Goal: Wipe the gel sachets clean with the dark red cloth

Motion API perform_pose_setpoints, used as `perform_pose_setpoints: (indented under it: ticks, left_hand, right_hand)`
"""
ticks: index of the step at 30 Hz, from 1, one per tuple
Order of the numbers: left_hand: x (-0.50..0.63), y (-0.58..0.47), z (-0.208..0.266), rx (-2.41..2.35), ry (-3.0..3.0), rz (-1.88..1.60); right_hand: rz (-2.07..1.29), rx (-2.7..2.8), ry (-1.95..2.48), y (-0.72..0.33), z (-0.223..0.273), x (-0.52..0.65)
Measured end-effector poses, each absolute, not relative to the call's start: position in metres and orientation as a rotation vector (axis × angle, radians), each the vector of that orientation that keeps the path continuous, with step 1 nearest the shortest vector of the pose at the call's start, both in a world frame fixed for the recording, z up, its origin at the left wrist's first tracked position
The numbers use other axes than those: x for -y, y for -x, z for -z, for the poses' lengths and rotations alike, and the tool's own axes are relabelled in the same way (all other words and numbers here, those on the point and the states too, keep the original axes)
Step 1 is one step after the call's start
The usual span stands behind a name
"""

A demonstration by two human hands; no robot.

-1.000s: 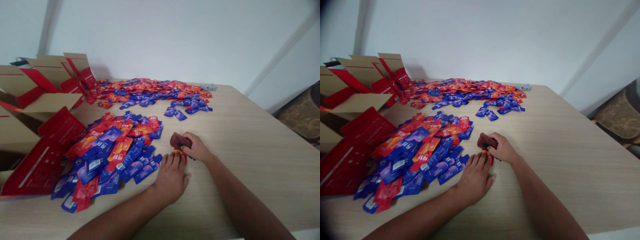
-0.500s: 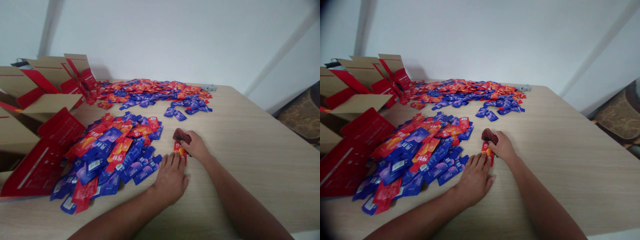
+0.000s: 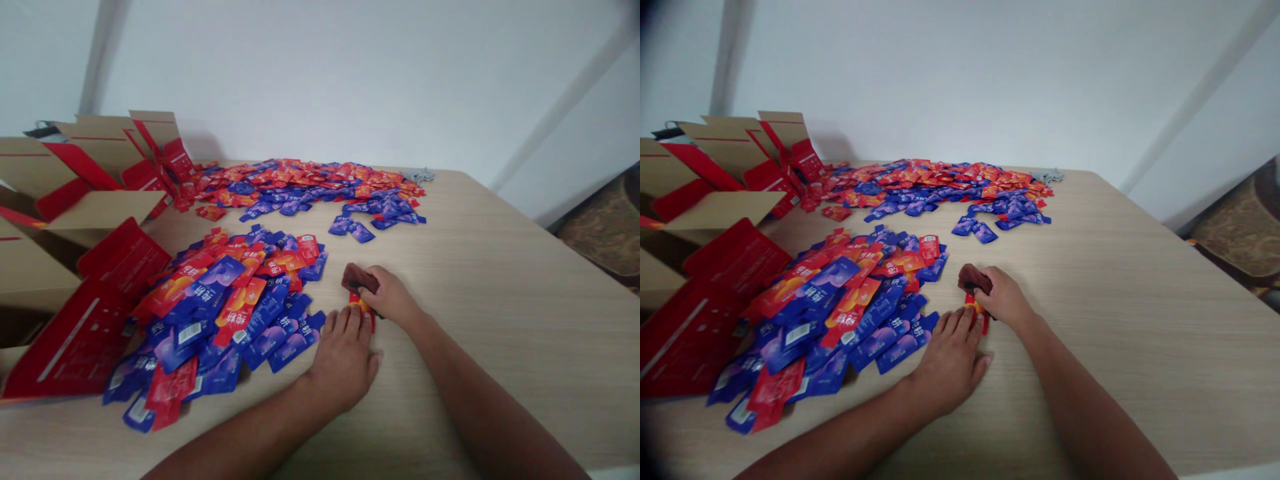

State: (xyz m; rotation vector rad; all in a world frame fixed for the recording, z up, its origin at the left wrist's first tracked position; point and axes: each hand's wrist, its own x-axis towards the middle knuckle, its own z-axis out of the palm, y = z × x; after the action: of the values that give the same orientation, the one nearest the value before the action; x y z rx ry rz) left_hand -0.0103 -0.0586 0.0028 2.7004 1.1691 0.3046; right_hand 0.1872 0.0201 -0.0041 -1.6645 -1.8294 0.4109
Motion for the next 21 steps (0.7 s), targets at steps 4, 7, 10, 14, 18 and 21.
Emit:
perform_pose_setpoints:
  ticks: [4,7,10,14,18,21]
  left_hand:
    - [0.058,0.011,-0.001,-1.163,-2.708,-0.296]
    - [0.058,0.011,0.000,-1.157,-2.705,-0.298]
    - [0.058,0.012,-0.001,-1.162,-2.703,-0.313]
    - [0.059,0.011,-0.003,-1.170,-2.702,-0.316]
    - [0.058,0.011,-0.002,-1.168,-2.707,-0.320]
    - [0.058,0.011,-0.001,-1.164,-2.711,-0.318]
  right_hand:
    - [-0.381,1.750,1.693,-0.192,0.003,-0.020]
    - [-0.401,1.747,1.593,-0.193,-0.002,-0.015]
    - [-0.484,1.827,1.485,-0.192,-0.007,-0.011]
    - [-0.559,1.953,1.456,-0.189,-0.008,-0.009]
    - [-0.508,1.915,1.559,-0.186,-0.004,-0.013]
    - [-0.450,1.847,1.662,-0.186,0.000,-0.017]
